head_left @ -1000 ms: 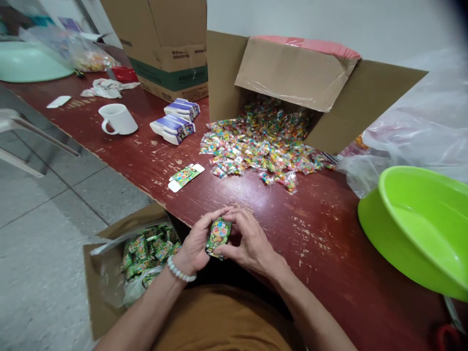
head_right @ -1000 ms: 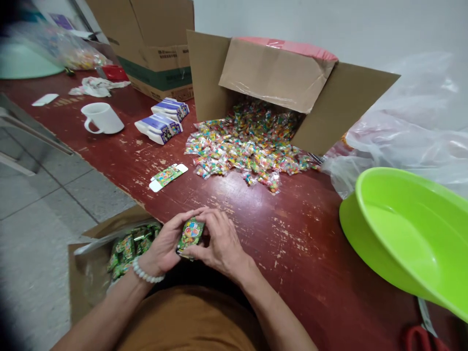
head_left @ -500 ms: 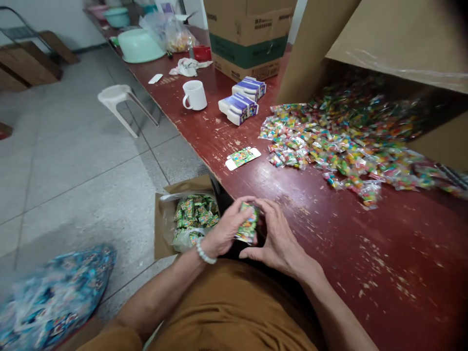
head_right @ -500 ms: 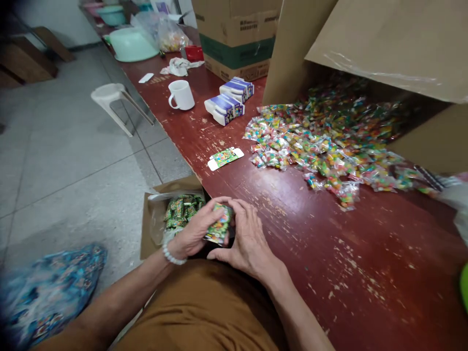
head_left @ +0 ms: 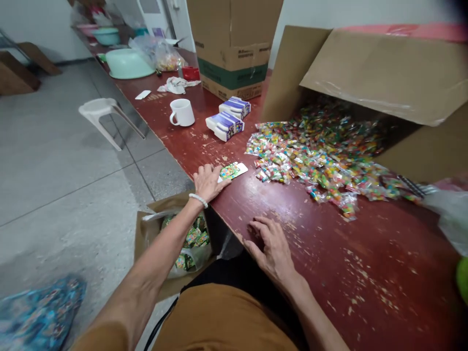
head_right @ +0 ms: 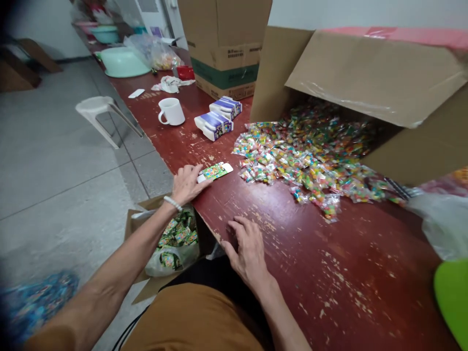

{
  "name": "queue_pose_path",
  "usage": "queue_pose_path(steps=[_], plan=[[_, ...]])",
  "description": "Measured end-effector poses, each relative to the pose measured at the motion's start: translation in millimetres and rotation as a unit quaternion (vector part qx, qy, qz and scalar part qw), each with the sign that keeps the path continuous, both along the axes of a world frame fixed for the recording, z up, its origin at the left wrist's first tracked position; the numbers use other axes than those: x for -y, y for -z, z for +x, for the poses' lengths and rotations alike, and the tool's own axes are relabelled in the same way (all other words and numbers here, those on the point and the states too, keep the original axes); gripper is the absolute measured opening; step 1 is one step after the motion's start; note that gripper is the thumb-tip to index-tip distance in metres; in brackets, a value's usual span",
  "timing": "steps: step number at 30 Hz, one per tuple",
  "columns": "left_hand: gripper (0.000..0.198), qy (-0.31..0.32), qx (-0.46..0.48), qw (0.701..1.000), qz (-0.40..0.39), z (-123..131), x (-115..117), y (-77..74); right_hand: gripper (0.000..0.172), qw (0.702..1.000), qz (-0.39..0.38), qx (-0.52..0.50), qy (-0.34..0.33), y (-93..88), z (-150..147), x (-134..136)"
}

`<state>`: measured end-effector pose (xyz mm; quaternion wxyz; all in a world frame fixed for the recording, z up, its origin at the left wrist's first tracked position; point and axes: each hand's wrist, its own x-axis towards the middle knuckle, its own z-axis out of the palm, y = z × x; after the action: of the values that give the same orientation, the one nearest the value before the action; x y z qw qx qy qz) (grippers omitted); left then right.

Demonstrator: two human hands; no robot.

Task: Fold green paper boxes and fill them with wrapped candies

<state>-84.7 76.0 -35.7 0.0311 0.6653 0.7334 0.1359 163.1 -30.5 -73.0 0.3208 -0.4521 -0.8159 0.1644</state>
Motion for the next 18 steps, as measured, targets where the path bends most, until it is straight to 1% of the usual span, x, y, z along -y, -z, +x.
queue_pose_path(steps=[2, 5, 7, 9, 11, 13, 14, 15, 16, 18], plan=[[0.061, 0.005, -0.023, 1.0, -0.018, 7, -19, 0.7, 0.034, 1.0, 0.002, -0.009, 0.002, -1.6, -1, 1], [0.058, 0.025, -0.029, 0.999, -0.024, 3, -28, -0.8, 0.031, 1.0, 0.001, -0.018, 0.012, -3.0, -2, 1], [0.056, 0.031, -0.032, 0.999, -0.016, -1, -27, -2.8, 0.031, 1.0, -0.002, -0.026, 0.016, -3.0, -3, 1], [0.055, 0.022, -0.033, 0.999, -0.001, -1, -23, -5.3, 0.032, 0.999, -0.008, -0.039, 0.017, -2.7, -3, 1], [0.052, -0.001, -0.025, 0.999, 0.027, 4, -18, -8.9, 0.032, 0.998, -0.026, -0.063, 0.016, -3.3, -2, 0], [0.049, -0.01, -0.002, 0.998, 0.063, 14, -6, -13.5, 0.034, 0.991, -0.069, -0.11, 0.027, -5.9, -2, -1], [0.048, -0.001, 0.016, 0.997, 0.081, 21, 3, -15.9, 0.037, 0.982, -0.103, -0.152, 0.044, -8.2, -2, -2], [0.047, 0.019, 0.037, 0.995, 0.095, 29, 14, -18.0, 0.042, 0.965, -0.144, -0.207, 0.064, -11.1, -2, -3], [0.047, 0.052, 0.061, 0.991, 0.103, 39, 28, -19.5, 0.047, 0.939, -0.189, -0.274, 0.083, -14.4, -2, -4], [0.045, 0.123, 0.127, 0.98, 0.094, 59, 59, -20.5, 0.051, 0.865, -0.266, -0.412, 0.104, -21.9, -1, -6]])
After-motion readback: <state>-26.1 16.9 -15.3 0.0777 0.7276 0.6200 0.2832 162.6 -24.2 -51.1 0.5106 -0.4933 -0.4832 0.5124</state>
